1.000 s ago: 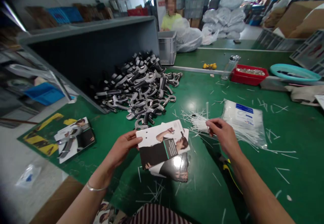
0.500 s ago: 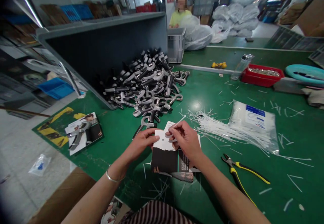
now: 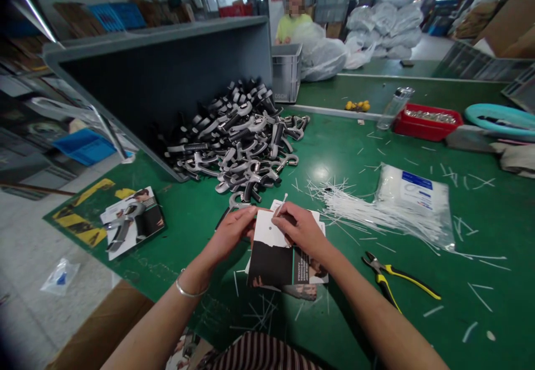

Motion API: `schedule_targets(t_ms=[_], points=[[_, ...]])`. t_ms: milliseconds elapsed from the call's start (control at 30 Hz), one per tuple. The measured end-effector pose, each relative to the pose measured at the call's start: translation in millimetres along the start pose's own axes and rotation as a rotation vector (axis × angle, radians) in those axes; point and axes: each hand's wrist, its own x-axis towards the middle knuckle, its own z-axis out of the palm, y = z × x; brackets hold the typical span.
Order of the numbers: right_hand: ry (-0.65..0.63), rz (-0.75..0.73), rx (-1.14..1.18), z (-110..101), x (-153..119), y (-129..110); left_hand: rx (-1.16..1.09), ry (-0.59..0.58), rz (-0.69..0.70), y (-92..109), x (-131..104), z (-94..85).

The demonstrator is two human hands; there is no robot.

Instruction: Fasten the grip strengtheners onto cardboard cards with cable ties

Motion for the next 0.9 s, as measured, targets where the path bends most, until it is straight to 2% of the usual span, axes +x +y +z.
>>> schedule_targets(t_ms=[67,267,367,533,633,733,833,900], points=[[-0.001,0.036,0.051,-3,6,2,0.005,0.027,-0.001,-5,3,1.0],[-0.053,0.045,0.199,3,18,5,0.132,0.181,0.175,-23,-1,-3.6],[-0.088,0.075,0.261,8,18,4,0.238,0.232,0.177,-26,-6,-6.8],[-0.123,0.071,0.282,13,18,0,0.177,0.144,0.129,-32,-3,0.0],[-0.108,0.056,0.274,11,18,0,0.150,0.176,0.109,-40,-7,-2.0],[-0.119,0.113,0.291,9,16,3,0.297,0.205,0.058,-45,-24,-14.3],[-0.147,0.165,0.307,11,14,4,0.362,0.053,0.027,-44,-49,-25.5],[-0.146,0.156,0.312,13,14,3,0.387,0.008,0.061,-39,-61,-26.8]])
